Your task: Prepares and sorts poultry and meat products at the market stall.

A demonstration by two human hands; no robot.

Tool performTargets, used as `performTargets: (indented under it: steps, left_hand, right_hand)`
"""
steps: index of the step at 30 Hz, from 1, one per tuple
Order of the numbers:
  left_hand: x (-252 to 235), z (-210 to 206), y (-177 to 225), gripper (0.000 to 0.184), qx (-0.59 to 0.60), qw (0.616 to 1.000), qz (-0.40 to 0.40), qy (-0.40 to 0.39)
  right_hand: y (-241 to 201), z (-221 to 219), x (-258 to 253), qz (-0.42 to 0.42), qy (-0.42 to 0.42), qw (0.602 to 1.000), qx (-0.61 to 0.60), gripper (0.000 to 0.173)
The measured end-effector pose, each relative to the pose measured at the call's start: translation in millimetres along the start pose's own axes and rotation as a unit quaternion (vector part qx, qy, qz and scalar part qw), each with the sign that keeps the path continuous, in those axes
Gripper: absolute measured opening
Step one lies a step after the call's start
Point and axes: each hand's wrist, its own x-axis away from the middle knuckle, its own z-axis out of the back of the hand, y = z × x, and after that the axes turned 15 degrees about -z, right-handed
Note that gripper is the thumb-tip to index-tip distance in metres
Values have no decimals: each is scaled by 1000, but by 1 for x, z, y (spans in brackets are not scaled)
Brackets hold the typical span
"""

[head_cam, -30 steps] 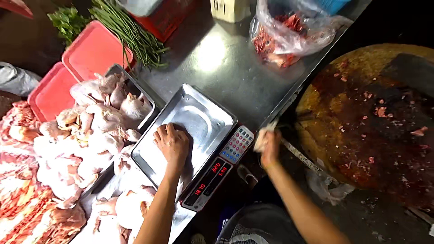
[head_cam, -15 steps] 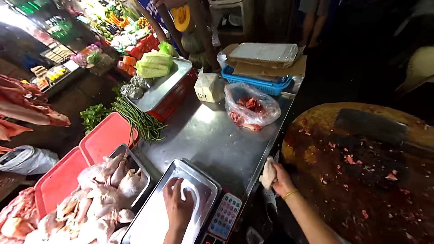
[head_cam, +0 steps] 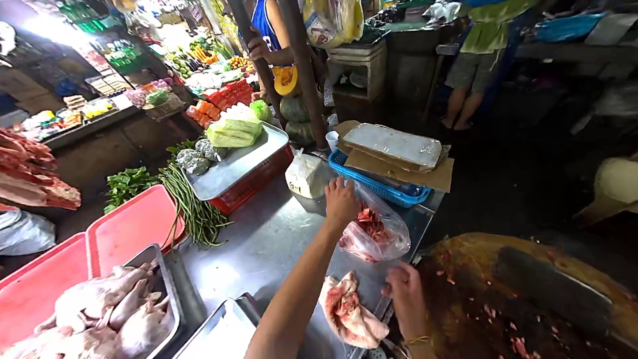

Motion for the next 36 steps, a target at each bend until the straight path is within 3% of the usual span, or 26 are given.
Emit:
performTargets:
  steps: [2,4,6,8,9,13,18,21,23,25,28,33,34,36]
  left_hand:
    - [-29,-20,-21,52,-7,999,30,-28]
    - [-44,-37,-38,54,20,995,68,-74]
    - [-45,-46,-53,42,70,988,88,-110]
    - [-32,-46,-68,33,136,982,94,-92]
    - [-23,-40,-74,31,160,980,96,-70]
    - [25,11,-84,32,230,963,136,30]
    - [122,72,-124,23,291,915,190,205]
    - [180,84,-157,22,264,901,255,232]
    - [210,80,-177,24,219,906,295,209]
    - [229,71,-196,27,163,921,313,162]
    - [253,56,-215,31,111,932,330,104]
    - [270,45,-230,33,127,916,360,125]
    - [268,45,-231,33,131,915,360,128]
    - [267,48,-229,33,129,916,362,118]
  right_hand:
    - [-21,6,-23,-67,37,991,-108,70]
    - [-38,4,-48,-91,13,987,-129,72]
    - [-47,-3,-66,-80,-10,990,-115,51]
    - [-53,-14,-74,-65,-7,995,-82,27]
    - [-59,-21,-74,-55,-9,996,-77,23]
    - [-80,-58,-57,-47,-59,985,-152,20]
    - [-113,-99,-19,-35,-194,953,-229,17]
    - [-109,-136,-5,-58,-261,947,-180,14]
    - [-94,-156,-2,-70,-272,956,-84,14]
    - [-72,-156,-5,-31,-285,956,61,27]
    - [-24,-107,2,96,-310,904,278,60]
    - [85,-35,1,377,-275,733,496,45]
    - [92,-35,-7,410,-250,715,508,43]
    - [85,-45,-32,436,-209,726,490,40]
